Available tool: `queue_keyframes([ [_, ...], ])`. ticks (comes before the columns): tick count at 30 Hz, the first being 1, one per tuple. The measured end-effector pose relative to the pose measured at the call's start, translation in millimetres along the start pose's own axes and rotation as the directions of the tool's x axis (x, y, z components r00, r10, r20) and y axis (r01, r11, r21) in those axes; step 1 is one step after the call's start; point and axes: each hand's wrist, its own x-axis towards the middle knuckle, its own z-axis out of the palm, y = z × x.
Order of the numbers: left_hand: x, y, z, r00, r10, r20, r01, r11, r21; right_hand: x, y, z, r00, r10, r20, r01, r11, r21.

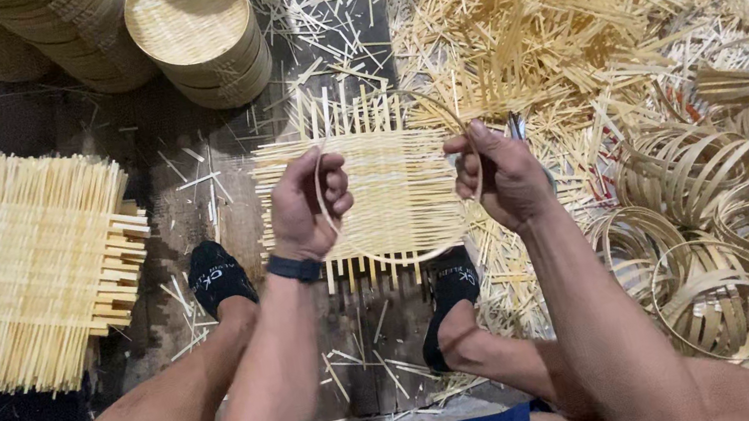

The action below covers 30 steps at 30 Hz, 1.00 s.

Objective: The person trims excess bamboo strips using shears and weaves them into circular basket components by hand.

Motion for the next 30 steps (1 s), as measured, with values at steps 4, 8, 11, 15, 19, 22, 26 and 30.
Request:
queue_keyframes([
  [4, 0.0, 14.5, 14.8, 0.958, -0.189, -0.218, 0.257, 0.902, 0.347, 9.6, 20.4, -16.0, 0.994, 0.073, 0.082, -0.078, 0.995, 0.068],
  [8, -2.9, 2.7, 7.9, 0.97, -0.204, -0.13, 0.228, 0.95, 0.211, 13.7, 26.0, -14.6, 0.999, 0.05, 0.002, -0.05, 0.999, -0.023],
  [11, -4.9, -10.1, 0.0, 0.986, -0.078, -0.148, 0.094, 0.99, 0.105, 12.3, 23.7, -7.2, 0.999, 0.042, 0.003, -0.042, 0.998, -0.057],
  [15, -2.4, -7.9, -1.2, 0.982, -0.075, -0.174, 0.104, 0.981, 0.162, 9.7, 30.7, -3.0, 0.995, 0.079, -0.064, -0.081, 0.996, -0.029],
  [19, 1.7, -7.8, -10.4, 0.975, -0.133, -0.18, 0.174, 0.956, 0.235, 19.6, 44.0, -15.3, 0.986, 0.09, -0.14, -0.101, 0.992, -0.075],
  [22, 2.6, -13.3, -20.1, 0.984, -0.115, -0.137, 0.137, 0.977, 0.165, 26.1, 43.6, -21.4, 0.994, 0.094, -0.055, -0.098, 0.991, -0.087],
  [26, 6.5, -23.0, -39.8, 0.949, 0.142, -0.282, -0.105, 0.984, 0.144, 38.7, 57.7, -24.5, 0.988, -0.009, -0.156, -0.047, 0.937, -0.346],
  [30, 24.9, -53.2, -90.6, 0.786, 0.388, -0.481, -0.107, 0.852, 0.512, 64.7, 109.1, -37.9, 0.916, -0.156, -0.369, -0.098, 0.806, -0.584],
])
